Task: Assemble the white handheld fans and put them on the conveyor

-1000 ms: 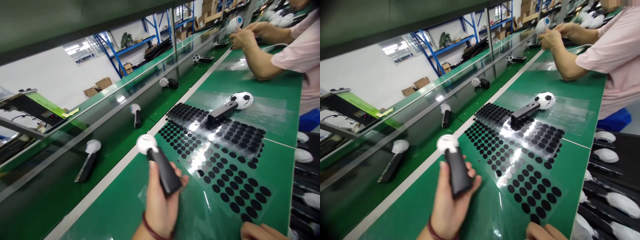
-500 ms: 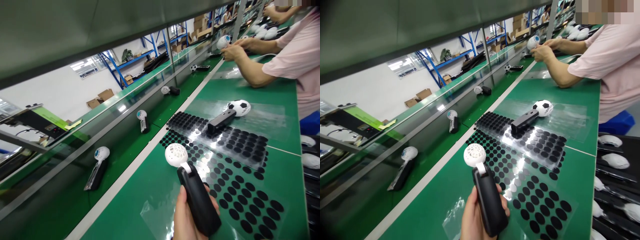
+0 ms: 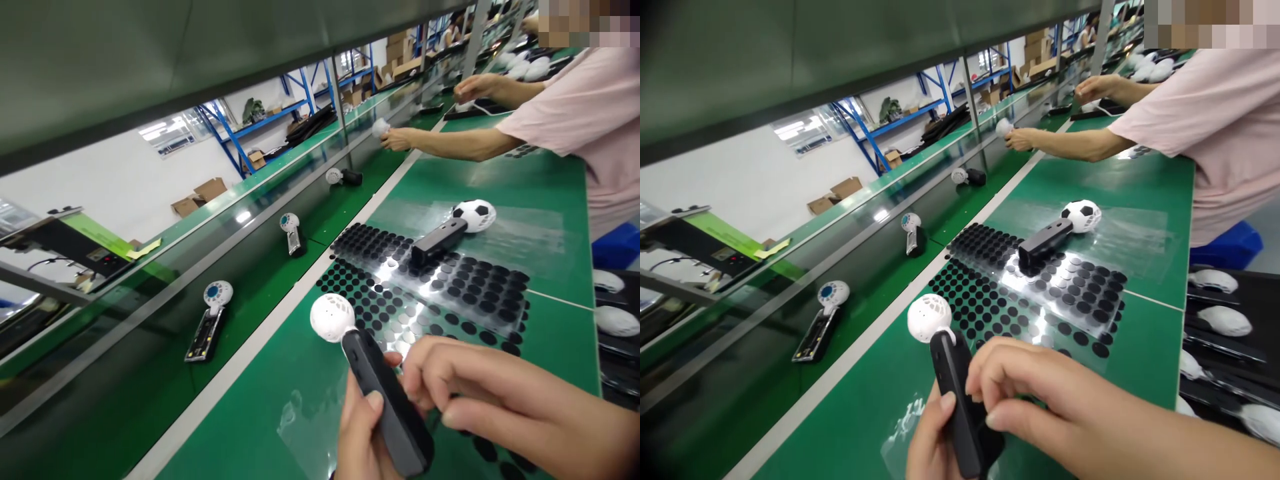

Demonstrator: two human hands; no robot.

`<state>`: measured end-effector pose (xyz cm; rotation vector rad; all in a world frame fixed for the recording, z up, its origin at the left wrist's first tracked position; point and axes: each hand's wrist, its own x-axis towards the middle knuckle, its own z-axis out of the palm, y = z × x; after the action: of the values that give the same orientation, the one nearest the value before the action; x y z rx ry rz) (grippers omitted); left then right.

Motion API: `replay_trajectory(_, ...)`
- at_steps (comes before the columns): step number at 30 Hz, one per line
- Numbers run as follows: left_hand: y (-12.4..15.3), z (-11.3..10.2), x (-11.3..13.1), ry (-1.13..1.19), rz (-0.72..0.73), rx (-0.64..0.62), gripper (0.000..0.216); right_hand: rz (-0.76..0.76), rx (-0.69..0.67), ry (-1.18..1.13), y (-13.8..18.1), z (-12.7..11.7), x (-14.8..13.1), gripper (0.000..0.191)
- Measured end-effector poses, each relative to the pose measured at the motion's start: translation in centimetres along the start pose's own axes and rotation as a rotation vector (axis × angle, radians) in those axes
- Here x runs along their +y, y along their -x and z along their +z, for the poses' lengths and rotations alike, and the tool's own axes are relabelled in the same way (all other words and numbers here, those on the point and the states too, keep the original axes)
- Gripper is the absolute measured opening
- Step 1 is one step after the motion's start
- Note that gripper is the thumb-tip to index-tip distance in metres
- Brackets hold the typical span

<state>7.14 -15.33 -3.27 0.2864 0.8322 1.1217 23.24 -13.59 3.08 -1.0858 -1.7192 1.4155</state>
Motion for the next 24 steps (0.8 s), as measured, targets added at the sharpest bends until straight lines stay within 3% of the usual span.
replay_trajectory(2, -0.1, 0.3, 0.7, -0.164, 0.108, 0.041, 0.062, 0.009, -0.032, -0.098, -1.3, 0.4, 0.0, 0.013)
replay_trajectory(4, -0.2, 0.7, 1.3, -0.384, 0.244, 0.142, 0.076, 0.063, 0.048, -0.140, -2.4, 0.9, 0.3, 0.013)
replay_trajectory(8, 0.1, 1.6, 1.8, -0.800, 0.360, 0.380, 0.085, 0.193, 0.121, -0.127, -3.9, 1.4, 1.1, 0.017)
replay_trajectory(13, 0.4, 1.9, 1.5, -0.890, 0.359, 0.453, 0.085, 0.185, 0.117, -0.100, -4.6, 1.6, 1.5, 0.019)
replay_trajectory(19, 0.0, 1.8, 0.9, -0.938, 0.393, 0.497, 0.081, 0.088, 0.279, 0.112, -4.2, 2.4, 2.6, 0.018)
replay_trajectory(24, -0.2, 1.5, 0.5, -0.932, 0.381, 0.488, 0.079, 0.099, 0.350, 0.195, -4.1, 2.9, 3.3, 0.020)
